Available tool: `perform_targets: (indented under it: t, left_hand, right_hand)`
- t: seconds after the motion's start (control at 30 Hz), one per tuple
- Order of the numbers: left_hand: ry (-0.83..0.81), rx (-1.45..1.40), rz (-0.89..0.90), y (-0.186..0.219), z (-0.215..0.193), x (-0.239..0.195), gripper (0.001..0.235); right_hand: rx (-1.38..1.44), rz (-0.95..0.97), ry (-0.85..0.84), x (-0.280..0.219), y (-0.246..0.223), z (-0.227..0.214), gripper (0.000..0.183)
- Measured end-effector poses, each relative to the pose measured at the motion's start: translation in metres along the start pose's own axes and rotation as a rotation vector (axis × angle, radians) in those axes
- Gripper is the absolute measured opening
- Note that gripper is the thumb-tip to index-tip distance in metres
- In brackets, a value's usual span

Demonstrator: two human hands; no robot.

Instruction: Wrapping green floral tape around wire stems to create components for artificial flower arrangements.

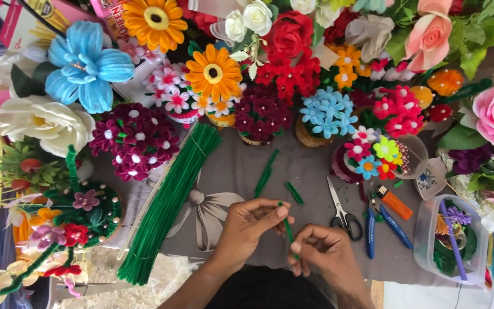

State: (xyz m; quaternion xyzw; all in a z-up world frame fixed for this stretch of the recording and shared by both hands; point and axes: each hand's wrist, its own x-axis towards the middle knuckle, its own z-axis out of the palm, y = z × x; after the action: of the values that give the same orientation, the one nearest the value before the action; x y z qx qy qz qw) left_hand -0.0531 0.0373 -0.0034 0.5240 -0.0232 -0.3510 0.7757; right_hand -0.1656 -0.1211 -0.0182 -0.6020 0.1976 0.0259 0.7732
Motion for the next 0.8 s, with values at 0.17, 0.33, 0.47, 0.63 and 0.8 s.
perform_targets:
  t: [0.17, 0.33, 0.47, 0.63, 0.8]
  left_hand:
    - [0.087, 0.038, 0.015, 0.003, -0.013, -0.012, 0.027]
    - [0.123, 0.098, 0.075, 0.012, -0.022, -0.022, 0.029]
    - [0.161, 0.092, 0.086, 0.013, -0.026, -0.023, 0.03]
    - [0.203, 0.081, 0.151, 0.009, -0.029, -0.022, 0.029]
    - [0.279, 0.111, 0.255, 0.006, -0.025, -0.023, 0.028]
  right_hand:
    - [0.03, 0.151, -0.031, -0.002, 0.005, 0.017, 0.011]
    - [-0.011, 0.177, -0.076, 0.001, 0.004, 0.025, 0.012]
    - [-0.031, 0.181, -0.104, 0.004, 0.0, 0.03, 0.013]
    - [-0.064, 0.178, -0.115, 0.001, -0.003, 0.033, 0.016]
    - [-0.114, 0.11, -0.096, -0.001, -0.009, 0.034, 0.016]
